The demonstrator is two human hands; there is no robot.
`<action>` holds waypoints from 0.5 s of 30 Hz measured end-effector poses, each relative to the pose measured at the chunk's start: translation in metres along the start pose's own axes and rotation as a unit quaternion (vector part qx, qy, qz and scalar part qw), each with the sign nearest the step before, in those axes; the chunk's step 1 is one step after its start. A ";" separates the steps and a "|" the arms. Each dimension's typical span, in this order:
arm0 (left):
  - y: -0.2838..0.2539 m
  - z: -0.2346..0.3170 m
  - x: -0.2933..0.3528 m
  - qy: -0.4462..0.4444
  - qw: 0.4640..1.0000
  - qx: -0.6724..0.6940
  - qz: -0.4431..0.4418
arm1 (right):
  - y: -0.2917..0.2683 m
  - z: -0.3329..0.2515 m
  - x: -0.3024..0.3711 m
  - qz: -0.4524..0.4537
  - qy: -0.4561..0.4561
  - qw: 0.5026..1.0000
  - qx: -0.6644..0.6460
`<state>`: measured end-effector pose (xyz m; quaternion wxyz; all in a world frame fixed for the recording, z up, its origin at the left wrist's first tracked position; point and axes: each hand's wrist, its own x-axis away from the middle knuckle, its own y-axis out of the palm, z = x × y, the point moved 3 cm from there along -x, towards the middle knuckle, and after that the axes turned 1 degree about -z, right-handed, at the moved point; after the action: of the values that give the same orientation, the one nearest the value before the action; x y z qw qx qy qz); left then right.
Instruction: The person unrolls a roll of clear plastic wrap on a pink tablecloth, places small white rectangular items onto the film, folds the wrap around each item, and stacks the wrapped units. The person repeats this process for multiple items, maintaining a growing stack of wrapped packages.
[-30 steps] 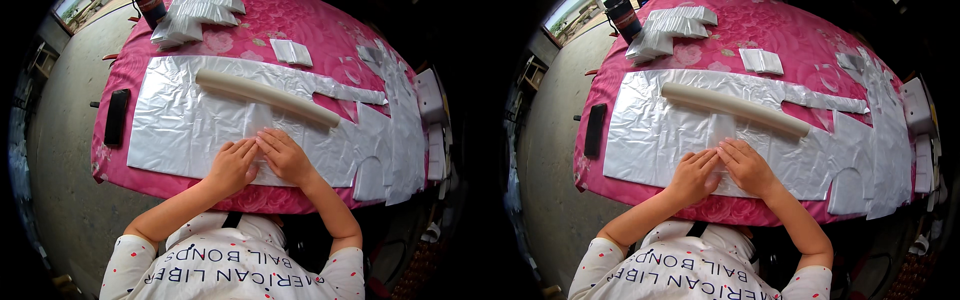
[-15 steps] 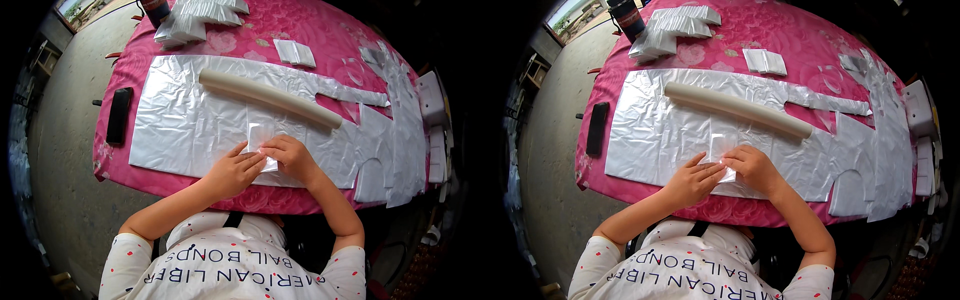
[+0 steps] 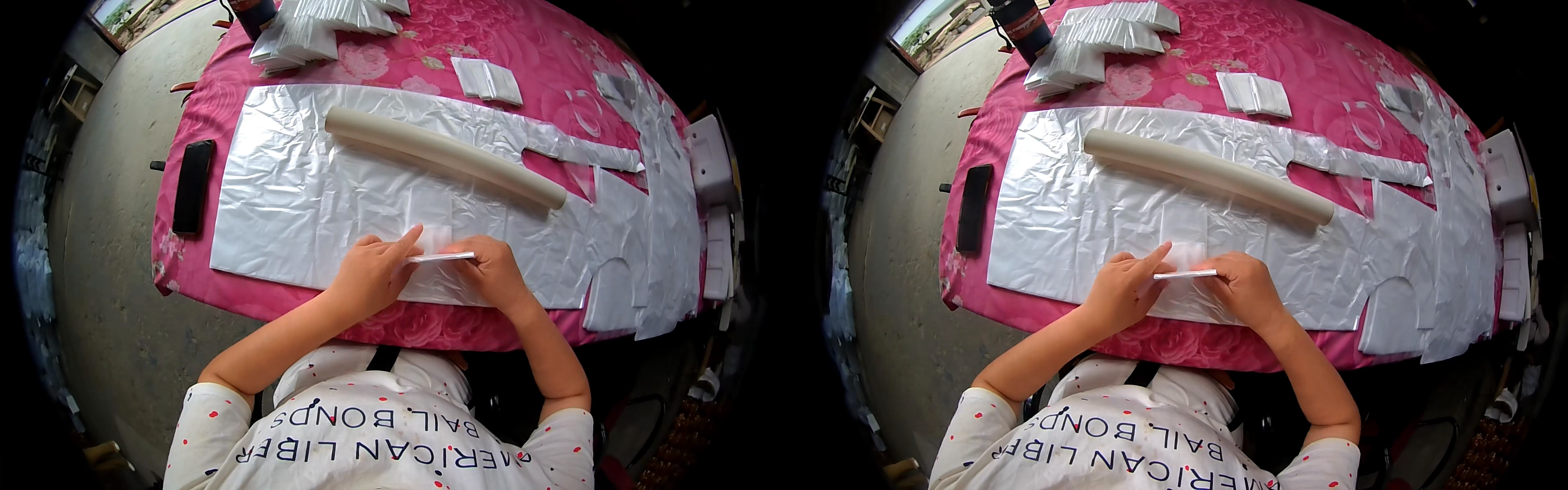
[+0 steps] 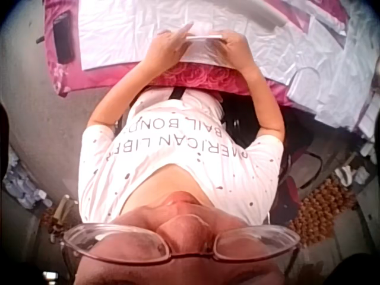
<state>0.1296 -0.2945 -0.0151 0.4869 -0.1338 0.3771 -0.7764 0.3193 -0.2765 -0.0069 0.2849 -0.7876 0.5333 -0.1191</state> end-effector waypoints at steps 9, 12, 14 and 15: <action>-0.001 -0.016 -0.025 -0.208 0.973 0.098 0.036 | -0.004 0.012 -0.035 -0.141 0.336 0.925 -0.110; -0.004 -0.021 -0.029 -0.239 0.960 0.146 0.012 | -0.004 0.018 -0.044 -0.185 0.343 0.913 -0.118; -0.008 -0.018 -0.031 -0.240 0.956 0.168 -0.013 | -0.004 0.020 -0.046 -0.202 0.347 0.909 -0.114; -0.011 -0.016 -0.031 -0.236 0.959 0.158 -0.022 | -0.004 0.021 -0.047 -0.203 0.348 0.908 -0.115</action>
<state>0.1285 -0.2583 -0.0132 0.5600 -0.2425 0.1206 -0.7830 0.3135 -0.2266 -0.0164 -0.0416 -0.8145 0.4374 -0.3788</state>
